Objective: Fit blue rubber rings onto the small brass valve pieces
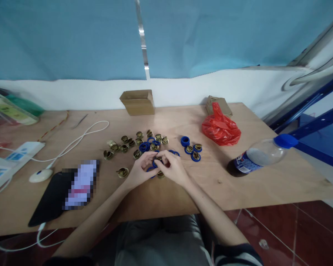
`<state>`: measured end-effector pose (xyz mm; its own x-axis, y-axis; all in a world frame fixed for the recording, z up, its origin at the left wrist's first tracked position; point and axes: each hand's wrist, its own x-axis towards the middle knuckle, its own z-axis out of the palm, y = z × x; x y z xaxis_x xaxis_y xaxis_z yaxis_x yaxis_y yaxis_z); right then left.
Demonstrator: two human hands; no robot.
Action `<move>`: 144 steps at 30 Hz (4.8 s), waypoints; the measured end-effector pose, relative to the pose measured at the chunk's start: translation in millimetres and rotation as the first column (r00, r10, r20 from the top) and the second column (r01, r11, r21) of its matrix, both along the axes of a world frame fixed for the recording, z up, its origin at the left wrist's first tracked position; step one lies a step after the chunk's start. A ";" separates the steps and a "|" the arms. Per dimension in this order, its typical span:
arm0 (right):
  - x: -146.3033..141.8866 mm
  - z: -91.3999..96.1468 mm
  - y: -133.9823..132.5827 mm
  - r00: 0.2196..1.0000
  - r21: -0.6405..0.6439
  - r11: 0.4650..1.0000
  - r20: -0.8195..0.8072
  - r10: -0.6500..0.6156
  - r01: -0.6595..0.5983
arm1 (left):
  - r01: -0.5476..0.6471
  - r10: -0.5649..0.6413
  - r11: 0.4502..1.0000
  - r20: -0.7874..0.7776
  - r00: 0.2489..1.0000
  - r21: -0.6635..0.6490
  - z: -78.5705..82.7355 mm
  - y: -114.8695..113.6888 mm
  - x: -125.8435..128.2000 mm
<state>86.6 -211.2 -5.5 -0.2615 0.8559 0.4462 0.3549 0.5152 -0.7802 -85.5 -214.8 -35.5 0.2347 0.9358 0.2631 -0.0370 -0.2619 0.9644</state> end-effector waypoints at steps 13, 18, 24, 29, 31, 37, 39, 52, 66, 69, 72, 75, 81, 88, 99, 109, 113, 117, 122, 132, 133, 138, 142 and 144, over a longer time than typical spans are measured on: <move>86.8 31.0 12.9 0.944 -0.102 0.978 0.299 -0.143 0.180 | -0.247 0.324 0.927 -0.273 0.906 0.281 -2.2 13.4 -15.9; 122.2 26.3 -9.4 0.851 -0.196 0.943 0.507 -0.139 0.271 | -0.295 0.492 0.837 -0.395 0.776 0.461 -7.6 17.9 -21.9; 110.8 26.7 -30.3 0.678 -0.130 0.870 0.685 -0.268 0.476 | -0.290 0.626 0.766 -0.561 0.542 0.574 -8.5 19.3 -23.5; 75.7 45.6 -27.0 0.617 -0.065 0.906 0.752 -0.230 0.417 | -0.254 0.623 0.781 -0.681 0.385 0.571 -18.4 21.5 -25.4; 61.0 49.0 -17.5 0.659 -0.058 0.963 0.740 -0.136 0.265 | -0.231 0.591 0.806 -0.713 0.377 0.545 -22.2 23.2 -27.3; 21.6 30.5 32.9 0.643 -0.014 0.997 0.763 0.060 -0.077 | -0.233 0.573 0.818 -0.719 0.393 0.525 -19.8 27.0 -32.4; 9.7 19.1 49.7 0.700 0.026 0.986 0.707 0.098 -0.165 | -0.240 0.574 0.819 -0.722 0.386 0.522 -18.4 27.4 -32.7; -29.0 -15.5 87.1 0.807 0.096 0.992 0.578 -0.121 0.081 | -0.231 0.582 0.813 -0.725 0.369 0.535 -21.6 27.5 -31.0; -37.1 -34.4 100.9 0.927 0.022 0.999 0.374 -0.038 0.032 | -0.238 0.576 0.817 -0.720 0.386 0.526 -23.8 28.1 -32.2; -39.0 -36.3 102.0 0.932 -0.009 0.999 0.360 -0.034 0.040 | -0.242 0.584 0.811 -0.709 0.396 0.533 -24.9 28.5 -31.8; -38.9 -35.2 101.1 0.930 -0.007 1.000 0.366 -0.009 0.013 | -0.260 0.608 0.792 -0.679 0.412 0.553 -25.6 28.5 -30.7; -36.5 -32.2 99.5 0.925 -0.026 0.999 0.378 0.029 -0.021 | -0.266 0.636 0.768 -0.645 0.425 0.582 -25.7 28.9 -29.5; -33.4 -35.8 98.8 0.974 -0.119 0.992 0.214 0.072 -0.047 | -0.223 0.585 0.804 -0.671 0.455 0.550 -28.3 35.0 -26.7; -36.0 -45.3 100.5 0.988 -0.269 0.951 -0.059 0.139 -0.150 | -0.228 0.590 0.801 -0.670 0.451 0.553 -31.3 40.0 -26.8; -23.8 5.9 76.3 0.998 -0.141 0.989 -0.046 0.038 -0.044 | -0.344 0.605 0.770 -0.443 0.662 0.538 -14.4 35.0 -24.8; -12.7 16.6 50.1 0.890 -0.370 0.863 -0.421 0.174 -0.344 | -0.311 0.312 0.948 0.001 0.950 0.067 -13.7 28.1 -11.1; -16.7 24.8 43.0 0.902 -0.389 0.854 -0.388 0.190 -0.347 | -0.219 0.220 0.976 0.061 0.974 -0.023 -1.8 22.2 -9.6; -19.2 23.9 41.8 0.912 -0.389 0.860 -0.367 0.184 -0.330 | -0.189 0.202 0.975 0.107 0.973 -0.120 2.9 21.3 -14.1; -20.6 19.0 43.8 0.903 -0.418 0.841 -0.395 0.172 -0.343 | -0.173 0.200 0.967 0.136 0.970 -0.185 4.5 22.0 -16.3; -15.0 8.5 53.9 0.899 -0.418 0.859 -0.427 0.101 -0.295 | 0.022 0.087 0.958 0.363 0.928 -0.287 11.2 19.6 -18.6; -15.2 8.2 54.0 0.897 -0.416 0.858 -0.430 0.106 -0.301 | 0.016 0.103 0.953 0.374 0.922 -0.301 9.4 20.4 -18.8; -15.7 11.3 52.3 0.892 -0.402 0.855 -0.430 0.139 -0.327 | -0.013 0.126 0.954 0.358 0.925 -0.301 1.2 23.1 -18.4; -12.5 10.5 53.8 0.913 -0.425 0.842 -0.371 0.173 -0.332 | -0.015 0.135 0.954 0.382 0.914 -0.300 0.8 23.3 -19.0; -11.5 7.7 55.2 0.929 -0.440 0.842 -0.326 0.172 -0.311 | -0.020 0.140 0.955 0.387 0.911 -0.297 1.1 23.5 -20.1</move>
